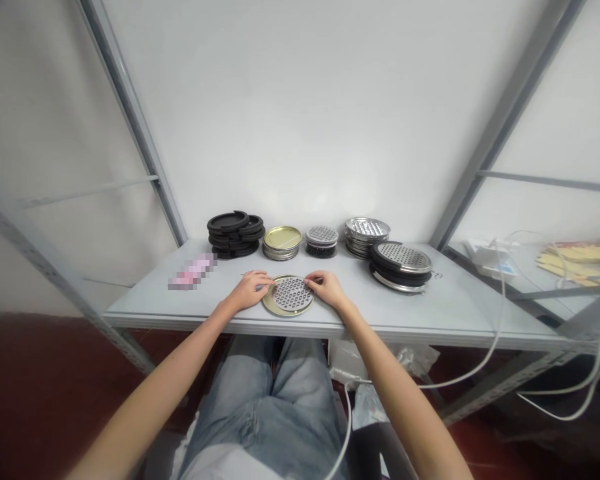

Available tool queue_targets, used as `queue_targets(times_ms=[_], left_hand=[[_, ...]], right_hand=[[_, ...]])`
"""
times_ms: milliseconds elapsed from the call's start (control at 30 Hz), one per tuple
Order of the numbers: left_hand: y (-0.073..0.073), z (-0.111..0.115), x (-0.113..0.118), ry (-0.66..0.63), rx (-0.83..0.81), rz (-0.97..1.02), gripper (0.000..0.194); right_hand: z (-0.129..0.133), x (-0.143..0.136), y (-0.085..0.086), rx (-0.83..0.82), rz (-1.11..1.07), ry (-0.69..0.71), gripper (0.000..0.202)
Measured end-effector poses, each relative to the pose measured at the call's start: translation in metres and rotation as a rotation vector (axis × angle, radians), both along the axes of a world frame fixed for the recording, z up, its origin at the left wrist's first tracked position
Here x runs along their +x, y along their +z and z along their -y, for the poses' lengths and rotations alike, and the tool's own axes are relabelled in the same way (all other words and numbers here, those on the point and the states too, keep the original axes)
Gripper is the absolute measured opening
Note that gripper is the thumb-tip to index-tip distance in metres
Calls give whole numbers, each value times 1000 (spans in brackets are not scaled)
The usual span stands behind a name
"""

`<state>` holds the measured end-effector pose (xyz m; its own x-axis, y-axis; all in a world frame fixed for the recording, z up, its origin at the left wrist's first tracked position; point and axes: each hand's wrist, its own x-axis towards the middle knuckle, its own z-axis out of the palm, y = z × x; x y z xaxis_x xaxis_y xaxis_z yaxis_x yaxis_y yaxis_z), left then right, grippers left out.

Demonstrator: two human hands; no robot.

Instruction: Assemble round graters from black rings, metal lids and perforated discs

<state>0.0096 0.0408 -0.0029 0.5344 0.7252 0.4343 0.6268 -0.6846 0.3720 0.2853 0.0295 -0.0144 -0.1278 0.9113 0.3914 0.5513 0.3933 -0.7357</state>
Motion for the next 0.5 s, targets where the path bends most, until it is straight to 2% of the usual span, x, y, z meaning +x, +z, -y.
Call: queue_targets(times_ms=[200, 367, 500], left_hand=[[-3, -5, -3, -27, -41, -31, 35], [0, -3, -4, -66, -33, 11, 25], [2, 1, -3, -73, -52, 21, 35]], right_hand=[[-1, 2, 1, -28, 22, 23, 18], [-1, 2, 1, -7, 54, 37, 17], [-2, 0, 0, 55, 99, 40, 16]])
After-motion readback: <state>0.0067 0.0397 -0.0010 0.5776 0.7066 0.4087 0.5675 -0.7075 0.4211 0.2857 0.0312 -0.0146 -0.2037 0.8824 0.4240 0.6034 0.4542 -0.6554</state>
